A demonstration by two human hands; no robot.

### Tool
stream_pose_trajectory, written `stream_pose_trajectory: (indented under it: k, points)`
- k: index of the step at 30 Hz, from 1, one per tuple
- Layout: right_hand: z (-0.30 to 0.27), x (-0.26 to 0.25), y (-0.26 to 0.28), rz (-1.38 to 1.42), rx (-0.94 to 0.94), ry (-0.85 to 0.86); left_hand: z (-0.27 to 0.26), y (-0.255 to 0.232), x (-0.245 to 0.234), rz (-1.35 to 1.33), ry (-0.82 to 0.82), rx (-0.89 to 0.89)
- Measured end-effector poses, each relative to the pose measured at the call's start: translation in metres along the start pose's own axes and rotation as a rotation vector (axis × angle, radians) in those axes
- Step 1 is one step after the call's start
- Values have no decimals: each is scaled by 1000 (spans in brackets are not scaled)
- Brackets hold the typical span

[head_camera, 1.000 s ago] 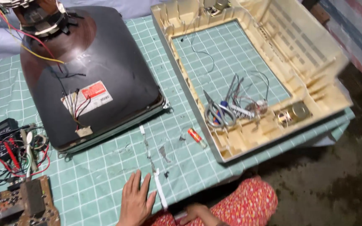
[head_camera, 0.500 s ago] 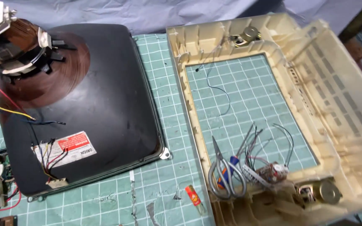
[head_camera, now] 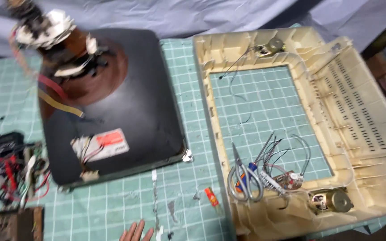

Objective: The person works on a disassembled CRT television, manipulating wires and components on a circuit board. They use pliers to cut a wire and handle various electronic parts, including a CRT tube and a plastic casing, on a green grid-patterned work surface.

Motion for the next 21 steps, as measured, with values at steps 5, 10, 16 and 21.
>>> stream_pose_trajectory:
  k: [5, 10, 16, 21]
  points:
    - [9, 20, -10, -87, -30, 84, 39, -18, -102, -261, 342, -41]
    - [75, -4, 6, -130, -49, 94, 49, -29, -123, -228, 178, 12]
    - [111, 12, -6, -121, -53, 103, 46, -27, -121, -288, 112, 0]
    - [122, 25, -11, -145, -39, 107, 49, -50, -119, -310, 63, -95]
Point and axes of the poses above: each hand's wrist, its own z-axis towards the middle knuckle, its own x-axis out of the palm, y = z × x, the point moved 1 cm from there along z, towards the middle knuckle, and after that the axes turned 11 degrees about -x, right-handed, at the moved point
